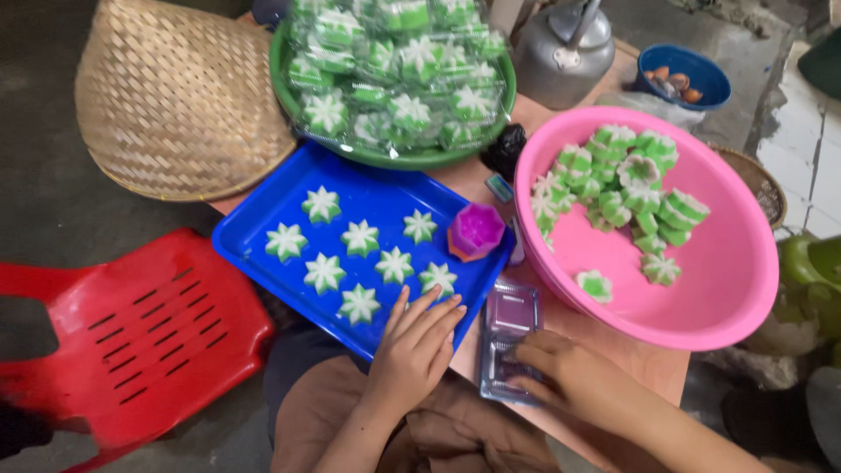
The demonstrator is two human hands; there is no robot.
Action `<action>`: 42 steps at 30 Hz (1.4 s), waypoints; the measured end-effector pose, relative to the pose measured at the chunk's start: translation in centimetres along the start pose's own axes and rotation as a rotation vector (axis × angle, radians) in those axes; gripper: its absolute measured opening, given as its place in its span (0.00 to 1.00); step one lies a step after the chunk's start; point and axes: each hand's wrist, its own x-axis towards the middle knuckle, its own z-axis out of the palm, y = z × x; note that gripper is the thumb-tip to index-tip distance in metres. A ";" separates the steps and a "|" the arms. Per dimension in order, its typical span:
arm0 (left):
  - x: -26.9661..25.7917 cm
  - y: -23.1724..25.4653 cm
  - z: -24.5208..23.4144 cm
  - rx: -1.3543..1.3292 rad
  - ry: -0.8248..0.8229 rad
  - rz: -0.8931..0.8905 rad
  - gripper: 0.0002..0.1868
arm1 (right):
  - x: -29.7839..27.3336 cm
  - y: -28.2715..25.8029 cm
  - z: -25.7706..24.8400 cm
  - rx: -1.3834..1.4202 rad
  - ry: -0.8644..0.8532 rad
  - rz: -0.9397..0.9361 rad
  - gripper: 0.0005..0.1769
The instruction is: The person sits on the floor and packages star-shaped green and white candies. They pick candies from a pink basin, place them into clear plastic wrappers, seal the wrappers using a handheld heat sealer, and then place the finished packages onto a green tray.
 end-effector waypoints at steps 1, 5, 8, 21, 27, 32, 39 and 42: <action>-0.3 0.2 -0.1 0.003 -0.029 0.035 0.19 | -0.6 0.1 0.5 0.033 -0.029 0.005 0.18; -1.1 1.7 -0.7 -0.018 -0.108 0.143 0.21 | -2.0 -0.7 2.0 0.162 -0.002 0.032 0.19; -1.7 2.6 -0.9 -0.095 -0.145 0.151 0.21 | -2.2 -1.1 2.1 0.158 0.011 0.033 0.16; -5.8 3.9 0.5 -0.143 -0.254 0.119 0.20 | -2.2 0.6 1.8 0.278 -0.030 -0.011 0.13; -6.7 3.8 1.3 -0.066 -0.262 0.123 0.24 | -2.4 1.1 2.4 0.280 -0.016 0.000 0.12; -7.1 3.8 1.8 0.001 -0.283 0.132 0.25 | -2.4 1.8 2.7 0.242 0.019 -0.081 0.11; -7.5 3.9 3.3 0.119 -0.209 0.209 0.25 | -2.4 1.2 3.2 0.254 0.157 -0.017 0.07; -7.4 4.2 3.7 0.283 -0.059 0.313 0.21 | -2.9 1.3 3.5 0.240 0.369 -0.052 0.06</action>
